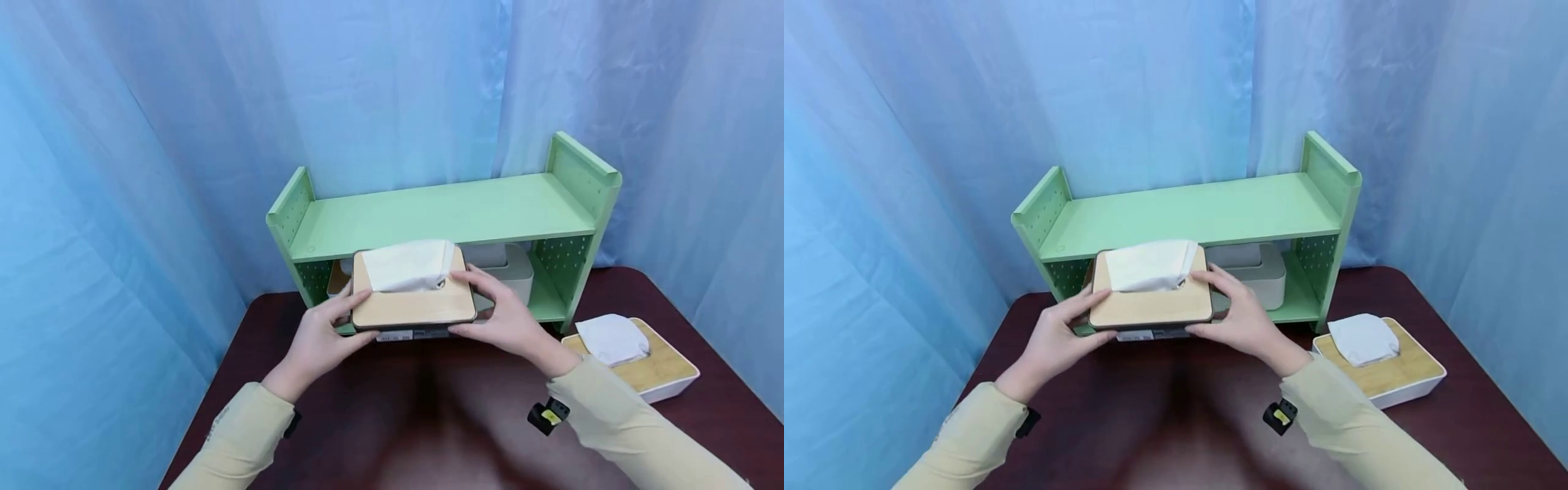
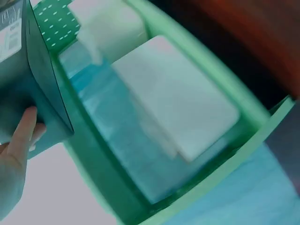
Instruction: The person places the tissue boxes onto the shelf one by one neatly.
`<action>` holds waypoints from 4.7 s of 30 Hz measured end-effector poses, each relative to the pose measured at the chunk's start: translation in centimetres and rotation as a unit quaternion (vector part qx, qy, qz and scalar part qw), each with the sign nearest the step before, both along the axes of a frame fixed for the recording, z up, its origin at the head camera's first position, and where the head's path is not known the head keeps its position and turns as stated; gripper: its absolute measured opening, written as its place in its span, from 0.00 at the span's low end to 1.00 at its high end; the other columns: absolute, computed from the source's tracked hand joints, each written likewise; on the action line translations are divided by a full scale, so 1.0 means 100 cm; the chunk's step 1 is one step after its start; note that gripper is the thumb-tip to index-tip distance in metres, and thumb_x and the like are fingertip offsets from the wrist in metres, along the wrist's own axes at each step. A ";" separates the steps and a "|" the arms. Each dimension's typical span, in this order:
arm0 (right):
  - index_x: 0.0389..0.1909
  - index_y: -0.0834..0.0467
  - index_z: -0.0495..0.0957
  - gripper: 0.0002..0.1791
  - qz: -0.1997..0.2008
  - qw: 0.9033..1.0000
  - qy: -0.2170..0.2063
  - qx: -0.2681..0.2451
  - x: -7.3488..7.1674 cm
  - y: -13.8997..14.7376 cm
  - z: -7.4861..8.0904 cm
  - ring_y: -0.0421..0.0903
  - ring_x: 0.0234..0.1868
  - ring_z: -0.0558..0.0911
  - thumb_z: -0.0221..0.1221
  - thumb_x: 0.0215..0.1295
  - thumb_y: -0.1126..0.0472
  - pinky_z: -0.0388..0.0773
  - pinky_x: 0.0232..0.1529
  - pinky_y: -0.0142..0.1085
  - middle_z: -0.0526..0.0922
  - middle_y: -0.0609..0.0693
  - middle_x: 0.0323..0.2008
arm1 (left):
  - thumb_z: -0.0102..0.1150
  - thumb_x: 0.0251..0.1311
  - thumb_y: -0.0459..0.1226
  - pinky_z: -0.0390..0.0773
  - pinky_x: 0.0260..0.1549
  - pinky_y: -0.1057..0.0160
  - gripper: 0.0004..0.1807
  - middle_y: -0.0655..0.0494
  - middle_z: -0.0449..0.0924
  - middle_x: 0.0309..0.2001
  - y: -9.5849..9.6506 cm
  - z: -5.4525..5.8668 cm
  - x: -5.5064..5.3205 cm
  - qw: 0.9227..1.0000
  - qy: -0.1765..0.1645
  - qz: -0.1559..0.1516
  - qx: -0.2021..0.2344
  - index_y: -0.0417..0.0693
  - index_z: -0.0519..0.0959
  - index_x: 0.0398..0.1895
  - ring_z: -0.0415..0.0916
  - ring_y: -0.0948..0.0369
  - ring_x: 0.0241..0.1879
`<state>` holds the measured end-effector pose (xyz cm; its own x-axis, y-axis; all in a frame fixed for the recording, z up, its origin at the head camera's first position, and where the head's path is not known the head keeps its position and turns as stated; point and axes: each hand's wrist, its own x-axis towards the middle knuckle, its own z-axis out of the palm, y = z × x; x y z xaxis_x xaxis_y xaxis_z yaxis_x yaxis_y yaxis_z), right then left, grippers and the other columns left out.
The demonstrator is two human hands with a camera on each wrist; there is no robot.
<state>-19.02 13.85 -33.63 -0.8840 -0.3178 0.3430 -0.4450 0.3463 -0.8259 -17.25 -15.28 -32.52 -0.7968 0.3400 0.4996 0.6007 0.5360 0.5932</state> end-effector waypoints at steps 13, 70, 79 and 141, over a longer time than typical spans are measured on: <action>0.64 0.56 0.69 0.42 -0.050 0.991 0.084 0.092 -0.022 -0.019 0.039 0.63 0.69 0.59 0.74 0.45 0.61 0.67 0.58 0.58 0.54 0.66 0.71 | 0.71 0.48 0.30 0.80 0.44 0.59 0.33 0.34 0.60 0.67 -0.001 0.022 -0.022 0.999 0.026 0.019 -0.007 0.41 0.73 0.61 0.73 0.47 0.58; 0.66 0.52 0.65 0.34 -0.058 0.977 -0.091 0.186 -0.112 -0.066 0.111 0.55 0.49 0.76 0.65 0.59 0.62 0.81 0.38 0.41 0.67 0.62 0.62 | 0.57 0.64 0.36 0.74 0.44 0.55 0.35 0.41 0.61 0.67 -0.029 0.099 -0.117 0.958 -0.235 0.097 -0.133 0.58 0.57 0.72 0.72 0.49 0.54; 0.66 0.54 0.65 0.32 -0.090 0.974 -0.076 0.195 -0.114 -0.073 0.106 0.53 0.45 0.77 0.63 0.61 0.62 0.78 0.35 0.37 0.67 0.60 0.64 | 0.53 0.63 0.27 0.79 0.46 0.55 0.38 0.36 0.61 0.63 -0.026 0.095 -0.123 0.954 -0.265 0.093 -0.107 0.57 0.54 0.74 0.73 0.47 0.54; 0.66 0.58 0.65 0.25 -0.008 0.999 0.032 0.012 -0.047 -0.013 -0.023 0.50 0.48 0.80 0.54 0.69 0.62 0.76 0.50 0.42 0.76 0.59 0.56 | 0.49 0.66 0.32 0.64 0.61 0.49 0.26 0.46 0.72 0.58 -0.013 -0.010 -0.064 0.983 -0.038 0.149 0.105 0.42 0.63 0.67 0.63 0.52 0.63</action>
<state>-23.70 12.58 -35.89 -0.8660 -0.3117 0.3909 -0.4899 0.3732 -0.7878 -23.69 -16.53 -33.52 -0.8834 -0.0179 0.4684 0.3851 0.5421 0.7469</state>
